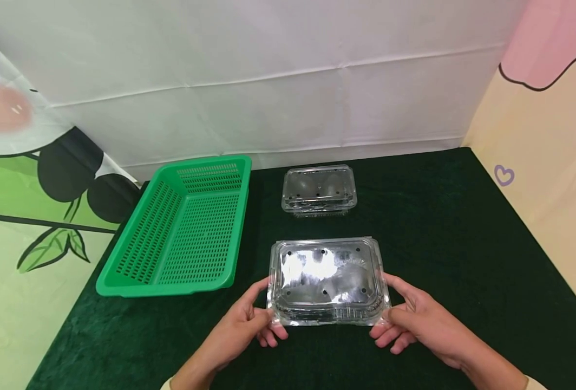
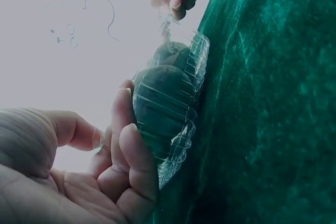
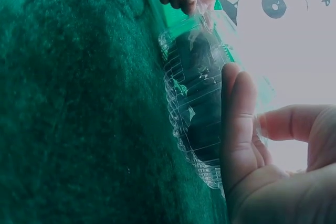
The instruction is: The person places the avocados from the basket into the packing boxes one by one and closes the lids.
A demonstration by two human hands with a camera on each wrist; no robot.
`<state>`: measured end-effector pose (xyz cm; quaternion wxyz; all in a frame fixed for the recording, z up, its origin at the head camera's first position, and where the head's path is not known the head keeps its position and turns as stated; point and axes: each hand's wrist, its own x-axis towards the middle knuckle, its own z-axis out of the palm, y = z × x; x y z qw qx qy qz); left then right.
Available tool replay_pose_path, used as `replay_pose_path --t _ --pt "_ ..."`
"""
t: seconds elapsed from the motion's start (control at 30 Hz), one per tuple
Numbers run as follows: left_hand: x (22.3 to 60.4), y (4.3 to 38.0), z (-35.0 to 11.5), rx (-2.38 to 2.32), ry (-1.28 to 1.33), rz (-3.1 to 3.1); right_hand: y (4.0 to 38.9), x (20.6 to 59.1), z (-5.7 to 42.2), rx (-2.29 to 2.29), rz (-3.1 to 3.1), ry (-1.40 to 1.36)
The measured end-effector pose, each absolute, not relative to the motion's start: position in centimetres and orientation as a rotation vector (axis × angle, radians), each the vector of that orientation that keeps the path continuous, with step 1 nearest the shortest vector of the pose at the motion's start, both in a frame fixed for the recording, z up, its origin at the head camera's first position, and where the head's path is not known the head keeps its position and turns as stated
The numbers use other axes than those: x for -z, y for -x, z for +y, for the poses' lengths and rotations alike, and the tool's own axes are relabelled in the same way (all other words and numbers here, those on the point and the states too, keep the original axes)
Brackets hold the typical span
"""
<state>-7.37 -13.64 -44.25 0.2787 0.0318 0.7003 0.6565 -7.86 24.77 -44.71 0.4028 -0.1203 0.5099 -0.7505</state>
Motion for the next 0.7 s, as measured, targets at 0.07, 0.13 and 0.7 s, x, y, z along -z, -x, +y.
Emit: replay_pose_path --t 0.07,0.13,0.7 --pt "44.21 7.41 -13.66 -1.764 -0.084 1.876 7.87 44.70 24.71 1.894 1.296 0.299" --pt "44.19 7.42 -13.68 -1.765 -0.085 1.873 7.90 44.70 24.67 1.890 1.301 0.294" --pt "43.98 7.77 -13.93 -1.669 -0.063 1.945 8.18 44.55 24.65 1.864 1.325 0.284"
